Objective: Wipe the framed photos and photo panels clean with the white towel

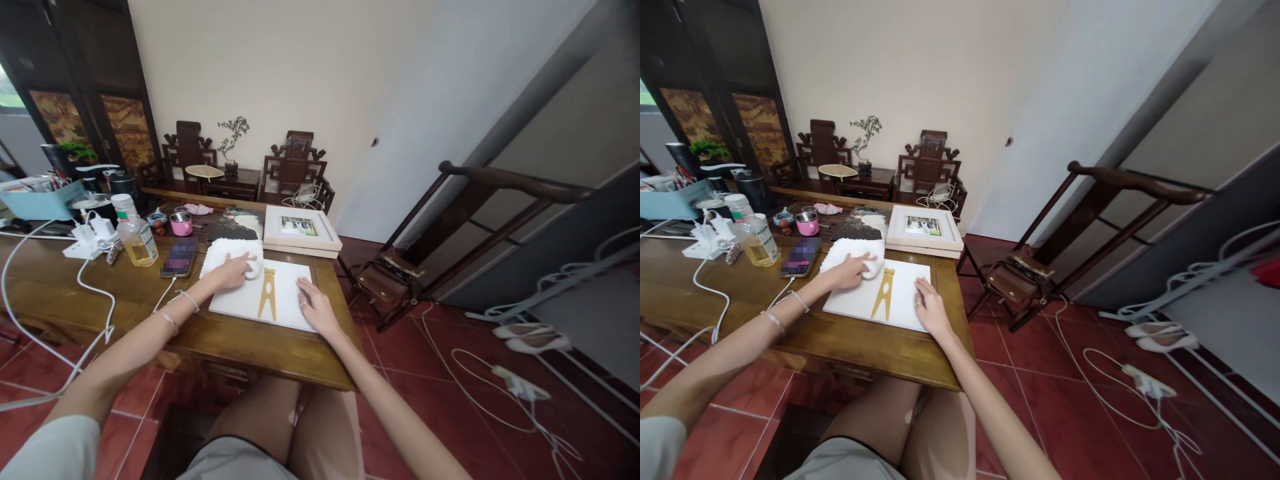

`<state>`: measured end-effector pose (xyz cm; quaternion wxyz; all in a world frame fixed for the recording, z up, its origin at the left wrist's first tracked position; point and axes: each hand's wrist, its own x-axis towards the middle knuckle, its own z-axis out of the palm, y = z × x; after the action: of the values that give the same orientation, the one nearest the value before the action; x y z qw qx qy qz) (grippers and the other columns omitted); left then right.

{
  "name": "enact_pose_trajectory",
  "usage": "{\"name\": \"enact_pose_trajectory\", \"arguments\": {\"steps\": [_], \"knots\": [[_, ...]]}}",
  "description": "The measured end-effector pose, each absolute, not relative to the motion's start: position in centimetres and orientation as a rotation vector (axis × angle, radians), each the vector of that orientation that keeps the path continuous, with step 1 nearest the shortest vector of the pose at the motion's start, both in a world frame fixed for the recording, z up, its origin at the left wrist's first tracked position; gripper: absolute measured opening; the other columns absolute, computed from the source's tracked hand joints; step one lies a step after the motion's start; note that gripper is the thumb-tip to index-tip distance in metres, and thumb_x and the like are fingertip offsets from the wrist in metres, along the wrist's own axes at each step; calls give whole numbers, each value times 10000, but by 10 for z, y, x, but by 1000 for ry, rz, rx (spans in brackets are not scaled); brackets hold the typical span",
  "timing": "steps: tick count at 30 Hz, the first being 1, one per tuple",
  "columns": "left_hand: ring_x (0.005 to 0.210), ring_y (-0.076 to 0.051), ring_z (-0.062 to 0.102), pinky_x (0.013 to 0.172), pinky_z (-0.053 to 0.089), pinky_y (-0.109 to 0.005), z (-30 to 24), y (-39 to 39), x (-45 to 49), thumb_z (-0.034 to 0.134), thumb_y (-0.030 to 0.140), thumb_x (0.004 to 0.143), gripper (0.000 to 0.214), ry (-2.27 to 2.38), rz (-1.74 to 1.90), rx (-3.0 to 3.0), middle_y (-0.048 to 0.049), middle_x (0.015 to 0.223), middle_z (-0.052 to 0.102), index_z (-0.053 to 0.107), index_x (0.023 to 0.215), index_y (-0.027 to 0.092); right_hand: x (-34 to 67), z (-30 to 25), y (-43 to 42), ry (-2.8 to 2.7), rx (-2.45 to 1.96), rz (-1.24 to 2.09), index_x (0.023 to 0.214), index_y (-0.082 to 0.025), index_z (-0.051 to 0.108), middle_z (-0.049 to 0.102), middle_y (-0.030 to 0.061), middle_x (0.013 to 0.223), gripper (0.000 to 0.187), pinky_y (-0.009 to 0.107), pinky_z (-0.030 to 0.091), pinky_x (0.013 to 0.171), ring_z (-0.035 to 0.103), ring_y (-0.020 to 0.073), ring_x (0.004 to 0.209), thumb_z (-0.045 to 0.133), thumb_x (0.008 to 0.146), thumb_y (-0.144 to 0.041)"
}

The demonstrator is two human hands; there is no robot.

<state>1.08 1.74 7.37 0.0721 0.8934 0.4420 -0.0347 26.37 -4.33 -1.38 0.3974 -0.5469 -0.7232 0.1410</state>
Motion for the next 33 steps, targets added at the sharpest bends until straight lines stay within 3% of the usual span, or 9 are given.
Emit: {"name": "enact_pose_trajectory", "arguments": {"steps": [4,8,11,15,19,24,29,33], "knots": [[1428,-289,87,1036,153,-685,69,1,9,367,-62,685,444,1312,-129,2703,-85,1539,178,614,999,132,263,-14,-43,-1839,-1381,359,1177,-133,627,575,120,1308,394,456,311,1125,446,241,1300,451,826,-167],[1430,-284,61,1061,178,-644,80,-52,-3,368,-80,650,452,1246,-270,2673,-50,1543,170,639,933,145,262,-13,-43,-1847,-1393,349,1178,-97,623,564,150,1314,397,458,308,1126,446,250,1299,442,833,-173],[1429,-253,96,1094,197,-582,90,-92,-14,361,-84,653,472,1105,-334,2685,-24,1529,223,647,935,165,262,-14,-43,-1838,-1379,356,1177,-131,628,573,126,1309,391,462,307,1127,450,244,1297,457,827,-168],[1412,-225,197,1117,237,-477,98,-108,-20,366,-77,680,447,993,-317,2682,-25,1496,307,651,919,171,263,-14,-43,-1834,-1376,349,1169,-138,633,579,122,1302,389,471,311,1122,451,249,1295,461,822,-162],[1364,-237,324,1066,335,-379,96,-67,-13,407,-52,674,339,1013,-176,2696,-59,1436,412,648,795,153,263,-14,-43,-1830,-1374,361,1170,-154,634,582,110,1302,389,470,308,1124,450,246,1297,467,819,-164],[980,-235,634,862,464,-294,91,8,9,433,-4,695,255,1209,-47,2754,-118,1009,696,646,767,116,263,-13,-44,-1828,-1383,360,1169,-154,632,582,107,1303,384,461,312,1124,452,240,1295,460,827,-174],[878,-206,638,822,477,-281,87,39,42,439,24,743,257,1242,-20,2767,-116,962,691,658,847,107,263,-13,-44,-1851,-1399,340,1172,-127,626,572,131,1309,387,463,313,1121,451,243,1296,444,835,-182],[1079,-257,574,915,453,-413,78,33,68,415,-11,755,324,1249,-33,2779,-154,1195,608,653,935,116,264,-15,-43,-1833,-1377,344,1165,-165,633,589,104,1294,381,467,319,1116,454,241,1294,463,824,-180]]}}
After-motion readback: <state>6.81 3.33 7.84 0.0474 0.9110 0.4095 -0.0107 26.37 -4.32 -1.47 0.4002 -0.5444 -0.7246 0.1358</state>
